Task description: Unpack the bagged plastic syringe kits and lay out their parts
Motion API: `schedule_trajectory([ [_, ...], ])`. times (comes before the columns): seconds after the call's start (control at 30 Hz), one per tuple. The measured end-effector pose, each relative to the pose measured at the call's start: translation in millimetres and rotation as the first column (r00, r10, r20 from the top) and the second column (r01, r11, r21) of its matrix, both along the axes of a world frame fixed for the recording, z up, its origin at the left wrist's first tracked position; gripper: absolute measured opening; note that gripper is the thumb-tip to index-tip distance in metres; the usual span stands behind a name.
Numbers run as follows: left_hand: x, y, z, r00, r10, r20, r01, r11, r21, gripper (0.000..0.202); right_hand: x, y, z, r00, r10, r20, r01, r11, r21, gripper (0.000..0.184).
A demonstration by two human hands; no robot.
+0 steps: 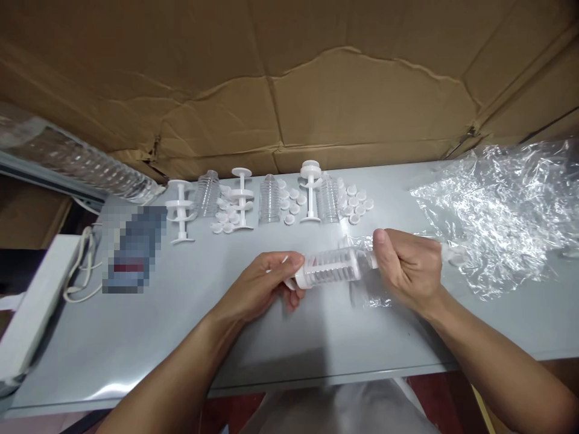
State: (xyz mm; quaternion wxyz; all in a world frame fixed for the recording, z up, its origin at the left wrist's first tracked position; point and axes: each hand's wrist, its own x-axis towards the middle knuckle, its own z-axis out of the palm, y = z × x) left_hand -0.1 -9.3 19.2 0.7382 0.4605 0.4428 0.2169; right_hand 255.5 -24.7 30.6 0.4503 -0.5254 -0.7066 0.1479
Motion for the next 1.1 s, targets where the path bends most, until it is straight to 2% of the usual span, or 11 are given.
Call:
schedule_trajectory([
  [0.07, -4, 1, 6.4, 0.991, 0.064, -0.117, -0.038, 0.976, 0.213, 0.039, 1, -1, 1.0, 0.999, 0.007, -0.034, -0.012, 0.992, -0.128, 0.062],
  [0.13, -9, 2, 13.7, 0.966, 0.133, -0.22, -0.027, 0.904, 0.427, 0.036, 3, -1, 2.6, 0.996, 0.024, -0.081, -0.049, 0.945, -0.323, 0.065],
  [0.2, -12, 3, 18.3, 0.945, 0.166, -0.282, 0.011, 0.846, 0.533, 0.038, 6, -1, 4.8, 0.989, 0.029, -0.145, -0.094, 0.878, -0.469, 0.066],
  [0.23, -14, 4, 19.2, 0.938, 0.168, -0.303, 0.026, 0.839, 0.544, 0.037, 7, 0, 5.9, 0.984, 0.028, -0.174, -0.114, 0.853, -0.509, 0.066],
  [0.33, -18, 7, 16.7, 0.944, 0.096, -0.317, 0.056, 0.897, 0.439, 0.038, 9, 1, 8.5, 0.971, 0.055, -0.231, -0.176, 0.821, -0.543, 0.059],
  [0.47, -23, 11, 9.0, 0.974, 0.002, -0.227, 0.054, 0.969, 0.241, 0.054, 12, 1, 8.6, 0.953, 0.08, -0.292, -0.241, 0.784, -0.572, 0.048],
  [0.7, -25, 15, 3.8, 0.997, 0.044, -0.067, -0.043, 0.999, 0.018, 0.063, 16, 5, 10.0, 0.905, 0.094, -0.415, -0.345, 0.735, -0.584, 0.037],
  [0.83, -25, 19, 3.5, 0.999, 0.029, -0.034, -0.031, 0.996, -0.079, 0.06, 19, 8, 11.3, 0.9, 0.108, -0.423, -0.357, 0.738, -0.572, 0.031],
  [0.9, -26, 20, 3.7, 0.999, 0.029, -0.027, -0.032, 0.995, -0.091, 0.057, 20, 7, 10.8, 0.902, 0.11, -0.417, -0.352, 0.746, -0.565, 0.03],
  [1.0, -29, 19, 6.1, 0.997, 0.074, -0.032, -0.073, 0.997, 0.011, 0.052, 20, 6, 10.1, 0.912, 0.074, -0.404, -0.319, 0.746, -0.584, 0.031],
  [1.1, -33, 16, 9.4, 0.991, 0.109, -0.082, -0.097, 0.986, 0.136, 0.045, 20, 5, 10.7, 0.914, 0.071, -0.401, -0.332, 0.697, -0.635, 0.041],
])
